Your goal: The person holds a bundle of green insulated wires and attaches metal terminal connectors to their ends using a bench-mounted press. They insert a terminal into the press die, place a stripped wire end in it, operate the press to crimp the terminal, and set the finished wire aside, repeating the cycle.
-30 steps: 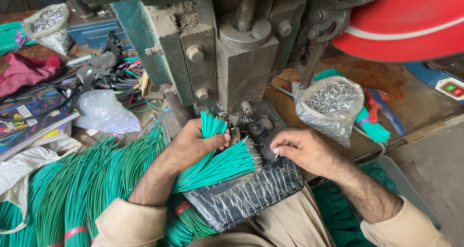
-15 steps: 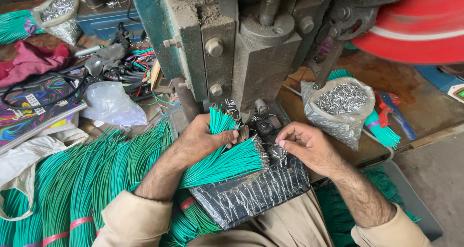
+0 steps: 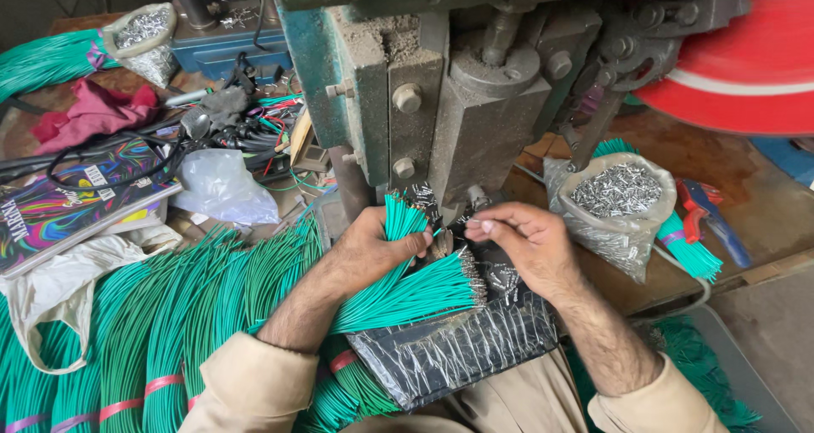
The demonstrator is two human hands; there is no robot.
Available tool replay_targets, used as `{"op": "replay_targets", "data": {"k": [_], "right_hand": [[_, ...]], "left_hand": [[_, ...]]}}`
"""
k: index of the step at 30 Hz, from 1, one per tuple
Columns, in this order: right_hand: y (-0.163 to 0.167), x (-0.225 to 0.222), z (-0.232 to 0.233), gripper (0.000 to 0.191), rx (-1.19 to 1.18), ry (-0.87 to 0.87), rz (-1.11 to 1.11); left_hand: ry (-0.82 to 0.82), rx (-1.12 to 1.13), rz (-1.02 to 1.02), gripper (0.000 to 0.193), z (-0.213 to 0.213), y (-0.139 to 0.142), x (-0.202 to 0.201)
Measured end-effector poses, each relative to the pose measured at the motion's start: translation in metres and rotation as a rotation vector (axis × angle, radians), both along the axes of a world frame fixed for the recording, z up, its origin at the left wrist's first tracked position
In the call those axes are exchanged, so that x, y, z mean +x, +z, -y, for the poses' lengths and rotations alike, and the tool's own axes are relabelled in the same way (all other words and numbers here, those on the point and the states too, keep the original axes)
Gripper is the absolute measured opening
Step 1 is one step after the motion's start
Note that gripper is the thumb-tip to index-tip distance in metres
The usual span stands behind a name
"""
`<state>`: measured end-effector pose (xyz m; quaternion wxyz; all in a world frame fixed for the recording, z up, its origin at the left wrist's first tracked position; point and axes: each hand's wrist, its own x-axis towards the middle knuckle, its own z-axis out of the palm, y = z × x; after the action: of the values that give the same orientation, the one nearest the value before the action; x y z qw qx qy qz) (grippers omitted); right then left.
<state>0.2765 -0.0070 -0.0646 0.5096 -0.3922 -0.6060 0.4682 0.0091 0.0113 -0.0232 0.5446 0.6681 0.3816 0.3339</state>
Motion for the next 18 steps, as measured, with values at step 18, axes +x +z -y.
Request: {"op": "replay_targets", "data": {"k": [18], "right_hand": [[-0.004, -0.021, -0.007, 0.014, 0.009, -0.104, 0.236]], "left_hand": [[0.018, 0.005, -0.064, 0.022, 0.0, 0.002, -0.001]]}}
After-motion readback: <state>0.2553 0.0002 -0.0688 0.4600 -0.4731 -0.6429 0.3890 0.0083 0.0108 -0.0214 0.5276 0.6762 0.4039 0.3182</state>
